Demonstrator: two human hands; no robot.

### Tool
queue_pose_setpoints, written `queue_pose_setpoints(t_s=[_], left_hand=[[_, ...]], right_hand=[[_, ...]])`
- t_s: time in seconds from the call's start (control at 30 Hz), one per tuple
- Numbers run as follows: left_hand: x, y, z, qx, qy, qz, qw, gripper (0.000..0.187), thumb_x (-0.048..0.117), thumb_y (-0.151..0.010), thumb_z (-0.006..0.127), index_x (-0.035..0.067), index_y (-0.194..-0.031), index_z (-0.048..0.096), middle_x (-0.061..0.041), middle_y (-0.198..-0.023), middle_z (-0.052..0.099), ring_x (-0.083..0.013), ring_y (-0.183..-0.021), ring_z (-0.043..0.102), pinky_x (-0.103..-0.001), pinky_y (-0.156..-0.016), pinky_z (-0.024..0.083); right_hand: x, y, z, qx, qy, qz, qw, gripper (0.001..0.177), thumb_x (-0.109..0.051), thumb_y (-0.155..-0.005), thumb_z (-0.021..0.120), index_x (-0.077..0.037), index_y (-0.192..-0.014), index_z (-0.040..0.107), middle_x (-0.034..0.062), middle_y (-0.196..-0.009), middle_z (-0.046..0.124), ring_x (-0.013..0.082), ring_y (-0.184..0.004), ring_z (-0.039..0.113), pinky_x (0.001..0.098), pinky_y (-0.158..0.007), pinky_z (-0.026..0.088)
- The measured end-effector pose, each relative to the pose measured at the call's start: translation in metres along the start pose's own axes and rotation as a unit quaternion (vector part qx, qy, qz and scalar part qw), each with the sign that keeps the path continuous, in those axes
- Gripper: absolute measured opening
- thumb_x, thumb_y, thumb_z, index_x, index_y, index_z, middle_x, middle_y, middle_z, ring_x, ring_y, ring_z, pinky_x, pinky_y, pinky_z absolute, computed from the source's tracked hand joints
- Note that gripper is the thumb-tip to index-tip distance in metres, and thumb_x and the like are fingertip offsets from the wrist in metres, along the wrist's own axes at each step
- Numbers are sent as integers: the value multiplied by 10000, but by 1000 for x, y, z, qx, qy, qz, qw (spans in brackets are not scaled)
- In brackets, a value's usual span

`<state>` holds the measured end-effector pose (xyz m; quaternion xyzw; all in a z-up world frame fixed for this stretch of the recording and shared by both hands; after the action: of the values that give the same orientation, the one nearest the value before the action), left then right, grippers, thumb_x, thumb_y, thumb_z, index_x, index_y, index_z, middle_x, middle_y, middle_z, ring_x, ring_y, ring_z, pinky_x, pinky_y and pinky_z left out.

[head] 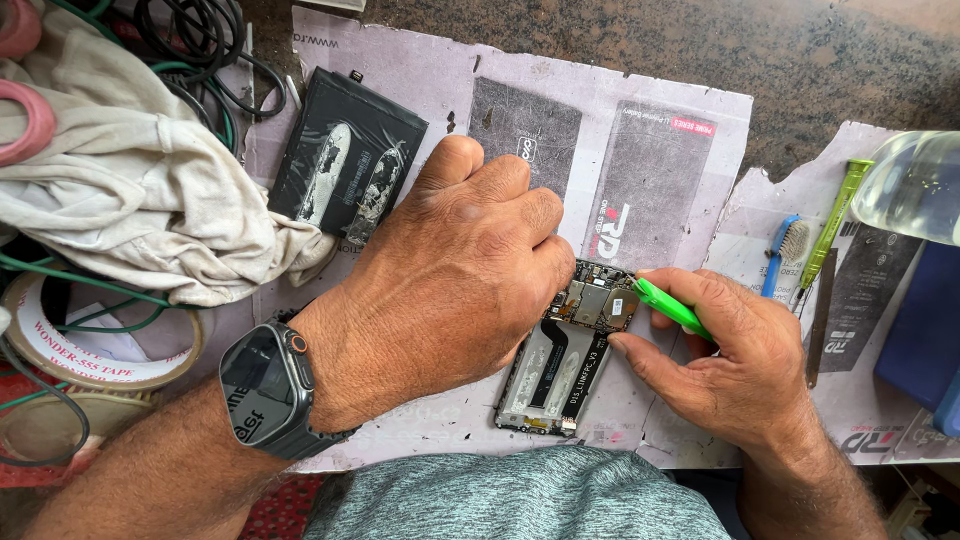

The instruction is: The person puts on glasses, then sprays a liquid onto a small circuit board and scrubs it with a toothbrush. They continue scrubbing different areas of the board and use a green tool to scrape or clean specific spots.

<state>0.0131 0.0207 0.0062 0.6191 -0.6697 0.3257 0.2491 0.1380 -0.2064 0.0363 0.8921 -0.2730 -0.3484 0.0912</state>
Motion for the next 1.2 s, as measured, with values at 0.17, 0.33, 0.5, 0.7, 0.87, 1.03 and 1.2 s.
queue_pose_setpoints(t_s=[0.17,0.33,0.5,0.7,0.87,1.03,1.2], left_hand=[[0,1,1,11,-1,1,1000,59,109,-789,721,105,-744,682,-33,-799,593,-244,-896,567,-451,-867,390],[-2,4,5,27,-20,0,999,108,97,-846,714,127,-747,683,-16,-797,587,-222,-898,559,-440,-897,391],[-2,4,8,31,-22,-1,999,109,111,-864,714,126,-759,688,-14,-789,587,-220,-894,561,-438,-893,393],[-2,4,9,43,-17,1,999,77,107,-862,713,119,-790,690,-20,-808,597,-232,-914,570,-447,-890,395],[-2,2,9,47,4,-1,999,109,84,-868,703,110,-770,664,-40,-825,604,-239,-909,571,-450,-884,392],[-2,-1,8,31,22,-5,999,130,69,-877,716,101,-763,663,-38,-777,578,-222,-847,550,-449,-861,389],[0,-4,7,23,33,-3,999,114,87,-877,736,93,-784,669,-31,-775,568,-221,-840,543,-450,-855,389]], right_hand=[[-1,-1,0,-4,-2,7,1000,573,-217,-708,918,-64,-1198,663,33,-839,708,75,-634,638,225,-503,487],[-3,0,0,5,2,16,1000,563,-207,-709,923,-58,-1190,673,25,-832,692,69,-623,607,224,-513,479],[-2,1,0,5,-7,14,1000,552,-189,-727,921,-41,-1197,674,30,-850,695,60,-649,612,213,-517,475],[-3,0,0,1,-9,14,1000,557,-196,-723,919,-37,-1197,672,34,-849,695,62,-652,624,209,-509,478],[-7,-4,-2,-1,1,3,1000,551,-184,-727,917,-49,-1199,664,33,-836,693,86,-632,626,234,-518,476],[-8,-7,-3,-4,-20,7,1000,539,-170,-730,912,-52,-1193,661,24,-795,673,88,-592,610,250,-500,458],[-7,-9,-6,-17,-33,11,999,539,-178,-721,913,-46,-1184,670,23,-766,662,92,-558,597,257,-482,453]])
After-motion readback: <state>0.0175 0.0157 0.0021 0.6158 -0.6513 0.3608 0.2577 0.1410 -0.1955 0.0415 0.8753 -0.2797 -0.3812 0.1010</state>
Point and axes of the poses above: each hand's wrist, its own y-axis away from the middle knuckle, its own z-axis out of the palm, x = y × z, the point moved 2 cm from there along -y, towards the middle knuckle
